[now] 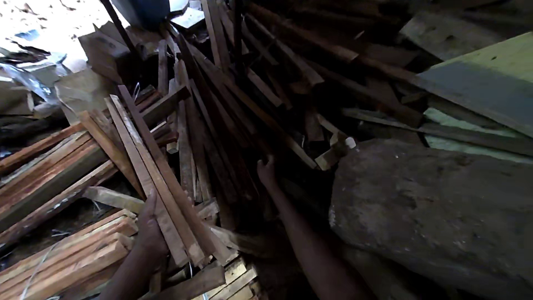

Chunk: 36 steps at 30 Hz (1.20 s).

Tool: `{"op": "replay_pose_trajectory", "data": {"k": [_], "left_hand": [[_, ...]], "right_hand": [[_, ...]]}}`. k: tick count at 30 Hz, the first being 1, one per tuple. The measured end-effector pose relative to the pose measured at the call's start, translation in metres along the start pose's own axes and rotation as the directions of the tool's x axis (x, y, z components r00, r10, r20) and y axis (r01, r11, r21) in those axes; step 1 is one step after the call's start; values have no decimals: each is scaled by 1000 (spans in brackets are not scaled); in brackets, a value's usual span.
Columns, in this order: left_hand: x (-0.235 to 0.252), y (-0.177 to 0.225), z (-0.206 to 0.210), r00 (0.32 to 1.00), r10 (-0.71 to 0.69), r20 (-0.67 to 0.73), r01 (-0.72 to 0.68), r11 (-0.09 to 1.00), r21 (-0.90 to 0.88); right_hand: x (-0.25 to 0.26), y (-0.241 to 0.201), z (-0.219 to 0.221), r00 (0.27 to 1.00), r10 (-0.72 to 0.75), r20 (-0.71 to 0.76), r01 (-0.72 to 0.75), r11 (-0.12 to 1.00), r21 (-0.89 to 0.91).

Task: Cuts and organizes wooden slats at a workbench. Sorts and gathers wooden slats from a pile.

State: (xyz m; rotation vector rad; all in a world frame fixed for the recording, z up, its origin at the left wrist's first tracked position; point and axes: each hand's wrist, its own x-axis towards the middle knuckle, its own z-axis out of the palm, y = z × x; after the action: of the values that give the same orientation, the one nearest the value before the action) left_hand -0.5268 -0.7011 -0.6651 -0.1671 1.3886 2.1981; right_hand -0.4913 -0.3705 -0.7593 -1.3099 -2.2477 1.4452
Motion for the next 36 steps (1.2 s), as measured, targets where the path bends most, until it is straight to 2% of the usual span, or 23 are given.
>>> {"op": "replay_pose_trajectory", "data": {"k": [3,4,5,6,7,8,10,12,13,15,18,22,26,30,36], "left_hand": [[-1,2,-2,1000,-9,20,10,999,-36],[-2,3,-2,1000,-14,5,14,999,-38],[-2,3,0,1000,-14,-15,14,1000,-26],[-2,3,0,999,-15,-29,14,1000,-17],[-2,2,-2,999,-19,-33,18,1000,-7],[0,0,-4,999,-25,-36,24,1000,-8],[2,-2,-9,999,-39,-35,38,999,-16],[3,-2,-9,998,-48,-33,47,998,-33],[2,-2,-9,998,-51,-38,49,998,-40],[0,-1,-5,998,-42,-52,40,999,-32],[0,3,-3,997,-59,-54,58,998,-18],[5,0,0,997,-64,-53,62,998,-22],[10,-3,5,996,-47,-79,47,999,4],[11,-7,9,996,-34,-85,36,999,24],[12,-7,4,998,-47,-42,46,999,-9]], "right_hand": [[26,27,-4,971,1,-238,-13,999,-48],[31,33,-6,959,39,-280,-24,998,58],[33,37,-10,951,114,-288,-34,963,267],[36,41,-15,938,217,-271,-45,850,524],[40,46,-20,923,306,-232,-35,669,743],[44,51,-25,918,344,-197,7,483,876],[52,63,-31,927,331,-176,107,215,971],[57,77,-30,949,285,-138,123,70,990],[56,80,-31,953,282,-108,100,44,994],[51,80,-34,943,325,-68,45,77,996],[41,74,-31,932,351,-84,30,158,987],[13,48,-24,928,367,-62,36,79,996],[5,44,-29,954,298,-21,12,32,999],[17,68,-30,969,246,18,-28,40,999],[43,94,-21,951,309,-29,-5,110,994]]}}
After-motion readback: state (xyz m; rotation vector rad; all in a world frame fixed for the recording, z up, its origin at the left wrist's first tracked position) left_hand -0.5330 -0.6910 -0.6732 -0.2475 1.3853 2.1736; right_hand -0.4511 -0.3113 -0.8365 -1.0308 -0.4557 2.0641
